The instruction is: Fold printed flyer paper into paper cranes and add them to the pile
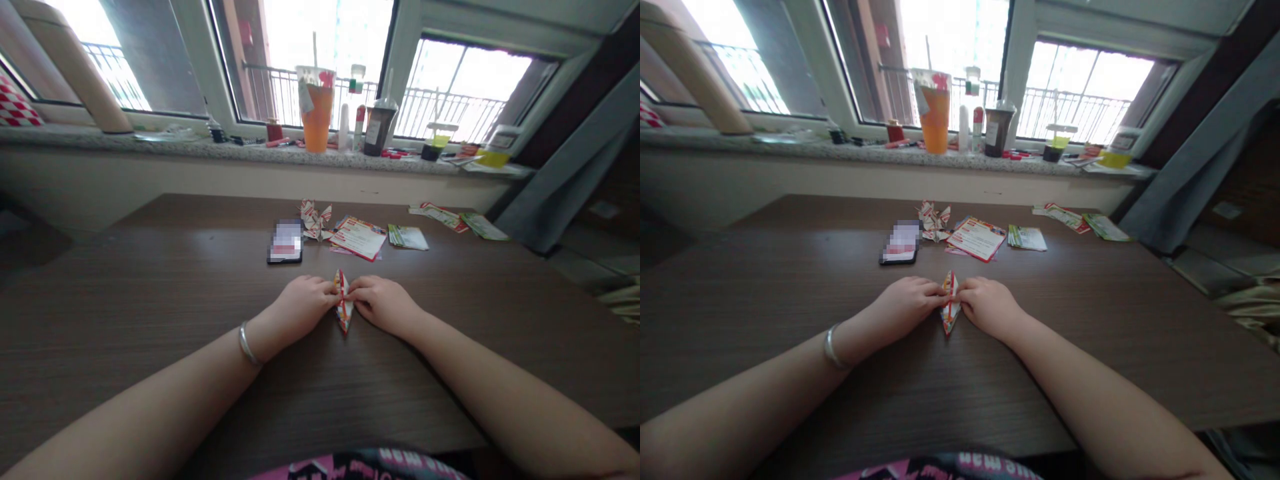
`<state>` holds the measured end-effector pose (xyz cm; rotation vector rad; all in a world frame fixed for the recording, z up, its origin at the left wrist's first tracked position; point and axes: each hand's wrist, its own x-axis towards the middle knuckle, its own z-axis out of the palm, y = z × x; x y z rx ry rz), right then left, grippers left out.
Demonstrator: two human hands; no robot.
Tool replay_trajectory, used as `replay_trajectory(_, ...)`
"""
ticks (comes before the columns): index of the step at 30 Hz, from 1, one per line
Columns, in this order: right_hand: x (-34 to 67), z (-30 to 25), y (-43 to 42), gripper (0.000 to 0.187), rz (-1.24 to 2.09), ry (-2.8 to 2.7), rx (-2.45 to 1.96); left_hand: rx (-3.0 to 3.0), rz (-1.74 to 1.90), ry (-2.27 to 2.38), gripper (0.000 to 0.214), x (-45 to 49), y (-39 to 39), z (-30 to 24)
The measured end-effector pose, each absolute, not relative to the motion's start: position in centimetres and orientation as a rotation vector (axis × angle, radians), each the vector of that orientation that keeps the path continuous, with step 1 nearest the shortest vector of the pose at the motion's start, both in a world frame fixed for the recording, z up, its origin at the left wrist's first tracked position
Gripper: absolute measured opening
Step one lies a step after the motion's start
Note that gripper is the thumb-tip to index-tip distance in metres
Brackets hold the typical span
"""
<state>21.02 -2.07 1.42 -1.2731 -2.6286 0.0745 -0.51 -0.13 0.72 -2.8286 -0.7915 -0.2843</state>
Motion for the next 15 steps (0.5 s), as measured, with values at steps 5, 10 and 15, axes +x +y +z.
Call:
replay_trajectory(5,21.0,2.0,-2.3,0.029,0.056,-2.657,-1.335,-2.795,-0.257,-0.810,0.023,-0.4,-0.4,0.8)
replay_trajectory(10,21.0,2.2,-2.5,0.027,0.044,-2.658,-1.388,-2.815,-0.210,-0.814,0.022,-0.4,-0.7,1.1)
replay_trajectory(15,20.8,2.7,-3.1,0.029,0.018,-2.659,-1.423,-2.898,-0.186,-0.885,0.015,-0.8,-1.1,2.2)
